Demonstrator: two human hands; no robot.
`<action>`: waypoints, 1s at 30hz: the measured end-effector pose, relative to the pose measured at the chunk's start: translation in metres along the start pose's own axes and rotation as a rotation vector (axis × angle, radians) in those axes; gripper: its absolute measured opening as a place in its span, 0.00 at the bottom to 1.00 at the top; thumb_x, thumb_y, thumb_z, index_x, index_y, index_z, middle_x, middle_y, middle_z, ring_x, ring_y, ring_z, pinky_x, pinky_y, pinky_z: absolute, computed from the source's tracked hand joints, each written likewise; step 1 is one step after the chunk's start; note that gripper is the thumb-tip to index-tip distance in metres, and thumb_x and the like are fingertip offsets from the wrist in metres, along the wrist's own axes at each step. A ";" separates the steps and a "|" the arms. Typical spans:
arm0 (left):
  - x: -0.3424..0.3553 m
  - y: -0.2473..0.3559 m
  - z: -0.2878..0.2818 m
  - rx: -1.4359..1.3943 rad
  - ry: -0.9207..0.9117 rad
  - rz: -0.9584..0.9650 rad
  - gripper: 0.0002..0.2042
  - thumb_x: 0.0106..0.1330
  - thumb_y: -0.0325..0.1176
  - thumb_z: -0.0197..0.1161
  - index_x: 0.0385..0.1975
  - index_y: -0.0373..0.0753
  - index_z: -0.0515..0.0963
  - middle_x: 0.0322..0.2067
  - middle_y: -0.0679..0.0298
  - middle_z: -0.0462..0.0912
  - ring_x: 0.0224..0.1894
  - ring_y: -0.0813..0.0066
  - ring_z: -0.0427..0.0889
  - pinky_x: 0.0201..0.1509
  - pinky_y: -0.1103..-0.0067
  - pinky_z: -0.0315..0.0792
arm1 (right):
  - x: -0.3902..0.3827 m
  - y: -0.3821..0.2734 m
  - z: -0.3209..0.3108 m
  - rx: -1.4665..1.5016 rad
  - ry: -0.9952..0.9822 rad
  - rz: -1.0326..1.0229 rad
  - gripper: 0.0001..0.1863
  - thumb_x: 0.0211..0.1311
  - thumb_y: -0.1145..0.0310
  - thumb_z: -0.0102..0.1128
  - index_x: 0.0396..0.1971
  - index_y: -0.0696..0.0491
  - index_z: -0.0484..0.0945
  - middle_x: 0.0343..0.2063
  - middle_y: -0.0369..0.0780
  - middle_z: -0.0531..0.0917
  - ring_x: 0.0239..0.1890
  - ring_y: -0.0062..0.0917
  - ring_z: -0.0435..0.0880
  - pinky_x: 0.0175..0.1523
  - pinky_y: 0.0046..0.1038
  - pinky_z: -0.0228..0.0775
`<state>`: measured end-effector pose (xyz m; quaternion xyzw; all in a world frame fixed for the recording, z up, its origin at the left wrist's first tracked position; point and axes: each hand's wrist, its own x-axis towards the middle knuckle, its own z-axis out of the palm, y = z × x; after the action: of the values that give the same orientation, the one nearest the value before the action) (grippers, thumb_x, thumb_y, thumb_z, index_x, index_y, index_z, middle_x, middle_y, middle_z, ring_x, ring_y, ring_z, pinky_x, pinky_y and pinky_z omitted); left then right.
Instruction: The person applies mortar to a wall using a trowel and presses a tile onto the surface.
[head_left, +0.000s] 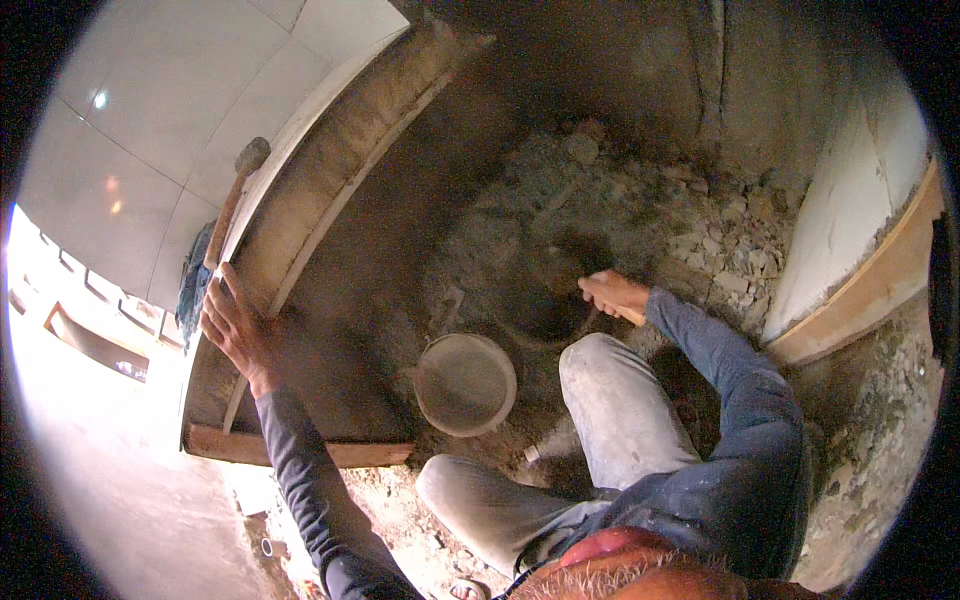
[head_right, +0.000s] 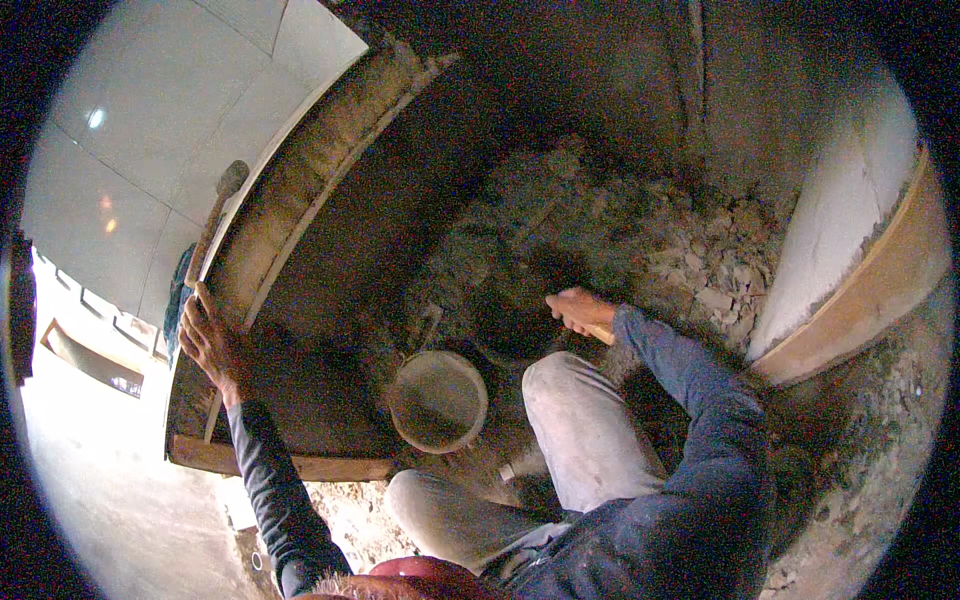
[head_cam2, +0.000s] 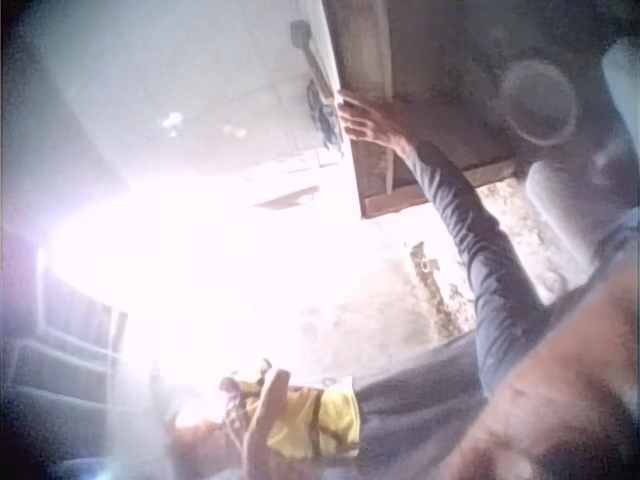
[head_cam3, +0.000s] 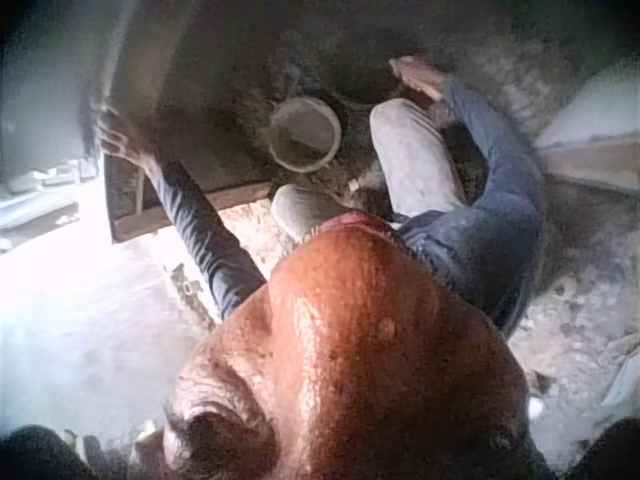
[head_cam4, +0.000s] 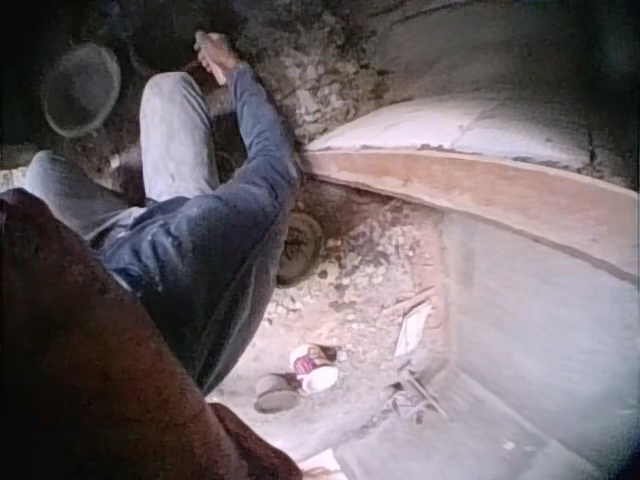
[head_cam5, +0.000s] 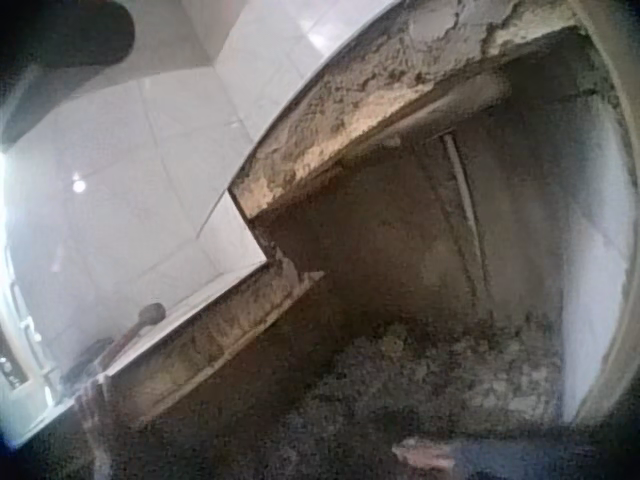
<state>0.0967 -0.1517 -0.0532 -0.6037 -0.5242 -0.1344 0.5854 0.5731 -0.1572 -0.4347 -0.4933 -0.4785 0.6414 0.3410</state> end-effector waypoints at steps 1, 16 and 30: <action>-0.001 0.001 -0.001 -0.011 -0.011 -0.004 0.54 0.42 0.33 0.71 0.75 0.48 0.50 0.66 0.58 0.61 0.69 0.57 0.61 0.74 0.60 0.51 | -0.002 -0.011 0.002 0.127 0.001 -0.100 0.24 0.70 0.43 0.51 0.34 0.51 0.75 0.14 0.32 0.72 0.11 0.18 0.69 0.13 0.25 0.62; -0.002 0.000 0.015 -0.037 0.036 -0.036 0.52 0.42 0.33 0.70 0.74 0.49 0.52 0.65 0.55 0.62 0.68 0.56 0.62 0.72 0.57 0.51 | 0.018 -0.333 0.060 0.380 0.902 -1.312 0.25 0.73 0.58 0.55 0.63 0.52 0.62 0.35 0.36 0.74 0.25 0.20 0.75 0.27 0.22 0.69; -0.001 -0.001 -0.004 -0.054 0.052 -0.024 0.54 0.44 0.31 0.74 0.75 0.50 0.50 0.65 0.53 0.61 0.69 0.56 0.60 0.72 0.54 0.51 | 0.067 -0.309 0.078 0.464 0.458 -0.912 0.40 0.69 0.53 0.56 0.69 0.60 0.48 0.42 0.42 0.77 0.23 0.22 0.75 0.21 0.24 0.67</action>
<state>0.0978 -0.1554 -0.0524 -0.6092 -0.5122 -0.1713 0.5807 0.4687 -0.0223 -0.1569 -0.2750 -0.4033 0.3939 0.7789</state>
